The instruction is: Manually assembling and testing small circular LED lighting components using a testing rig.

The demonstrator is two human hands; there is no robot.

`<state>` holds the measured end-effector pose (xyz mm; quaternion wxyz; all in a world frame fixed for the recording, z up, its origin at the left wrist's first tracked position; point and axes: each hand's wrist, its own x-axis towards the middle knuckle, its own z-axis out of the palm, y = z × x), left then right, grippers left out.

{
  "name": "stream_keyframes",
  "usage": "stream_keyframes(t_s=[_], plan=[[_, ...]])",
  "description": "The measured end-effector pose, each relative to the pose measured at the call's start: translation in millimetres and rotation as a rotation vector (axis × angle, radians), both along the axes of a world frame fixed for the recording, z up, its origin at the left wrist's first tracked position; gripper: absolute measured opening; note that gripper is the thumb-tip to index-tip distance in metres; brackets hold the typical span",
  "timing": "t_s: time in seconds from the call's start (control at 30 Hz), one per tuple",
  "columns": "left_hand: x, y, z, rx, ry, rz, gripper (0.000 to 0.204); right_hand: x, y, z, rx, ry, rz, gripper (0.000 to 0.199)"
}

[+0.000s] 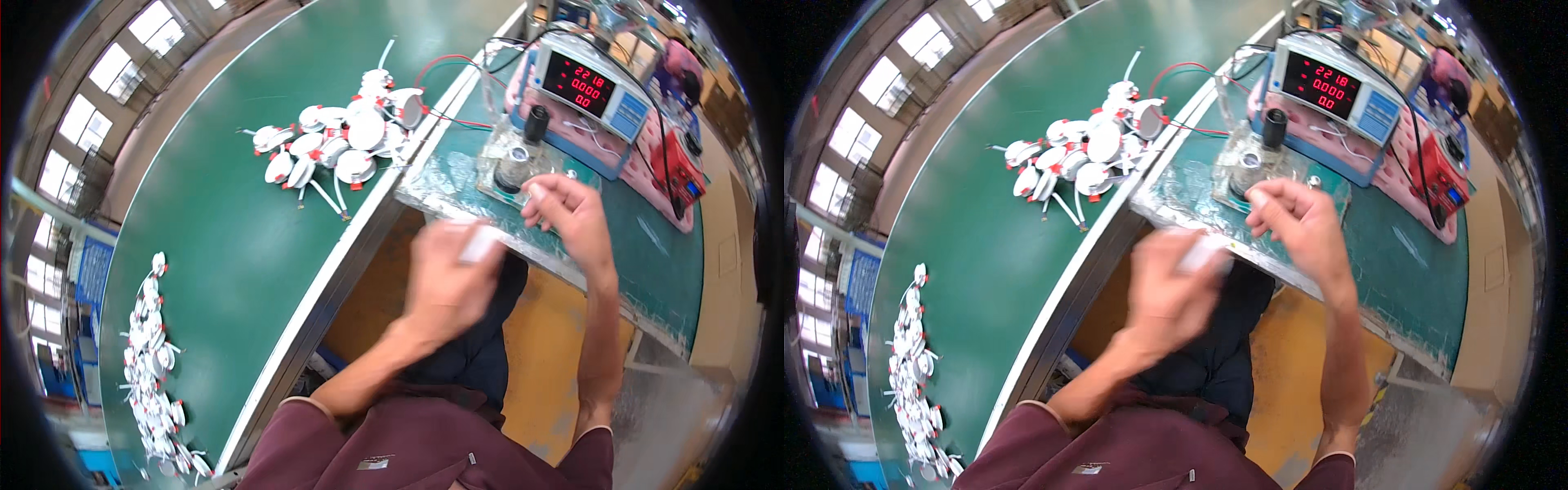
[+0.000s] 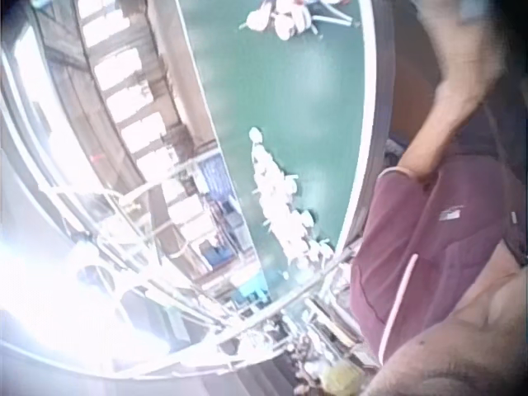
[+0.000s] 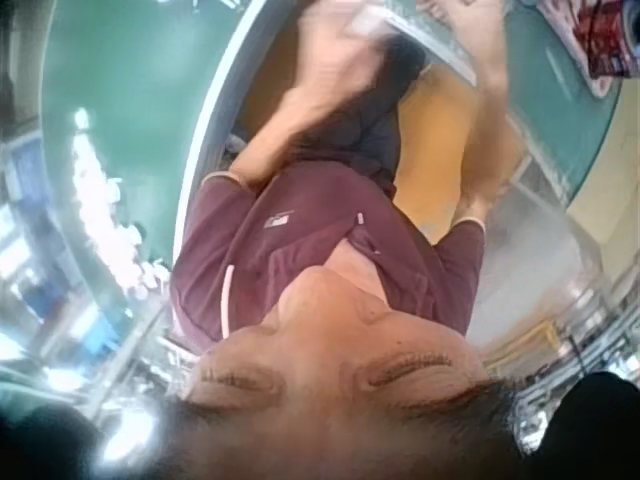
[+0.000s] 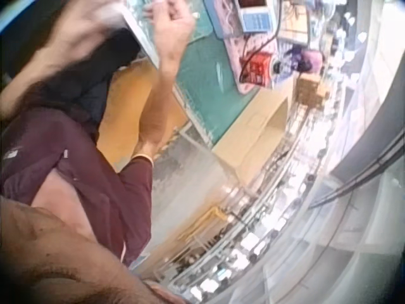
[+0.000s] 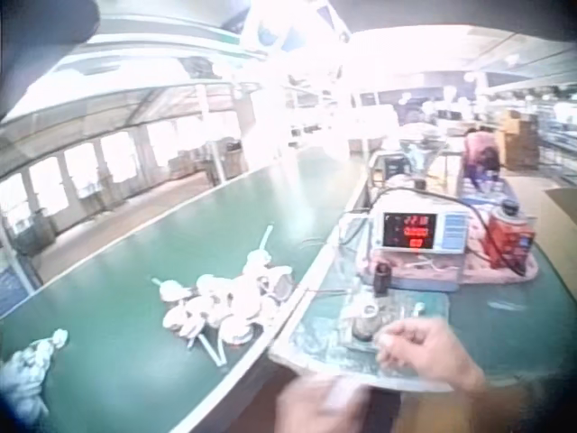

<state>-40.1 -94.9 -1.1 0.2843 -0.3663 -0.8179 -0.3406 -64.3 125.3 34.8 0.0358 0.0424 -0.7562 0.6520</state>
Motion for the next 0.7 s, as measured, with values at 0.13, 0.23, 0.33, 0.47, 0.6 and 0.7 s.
stream_keyframes(t_s=[0.13,0.23,0.33,0.47,0.6,0.7], plan=[[14.0,-187.0,-19.8,-0.144,0.002,0.804,0.035,14.7,-39.4,-18.6,-0.083,-0.072,0.166,0.020],[54.0,-260.1,-24.6,-0.391,0.004,1.195,0.035,24.9,-59.7,-35.2,-0.075,-0.141,0.238,0.020],[54.6,-262.9,-11.9,-0.330,-0.096,1.051,0.038,29.3,-65.7,-44.4,-0.049,-0.179,0.259,0.020],[-46.5,-245.8,5.9,-0.385,-0.072,0.716,0.048,38.5,-74.8,-47.8,-0.049,-0.206,0.258,0.020],[-150.0,-278.3,-22.3,-0.438,-0.063,0.629,0.043,50.4,-82.8,-50.8,-0.033,-0.234,0.265,0.018],[-191.5,-299.3,-46.9,-0.203,-0.198,0.526,0.035,59.6,-76.6,-59.2,-0.037,-0.263,0.237,0.018]])
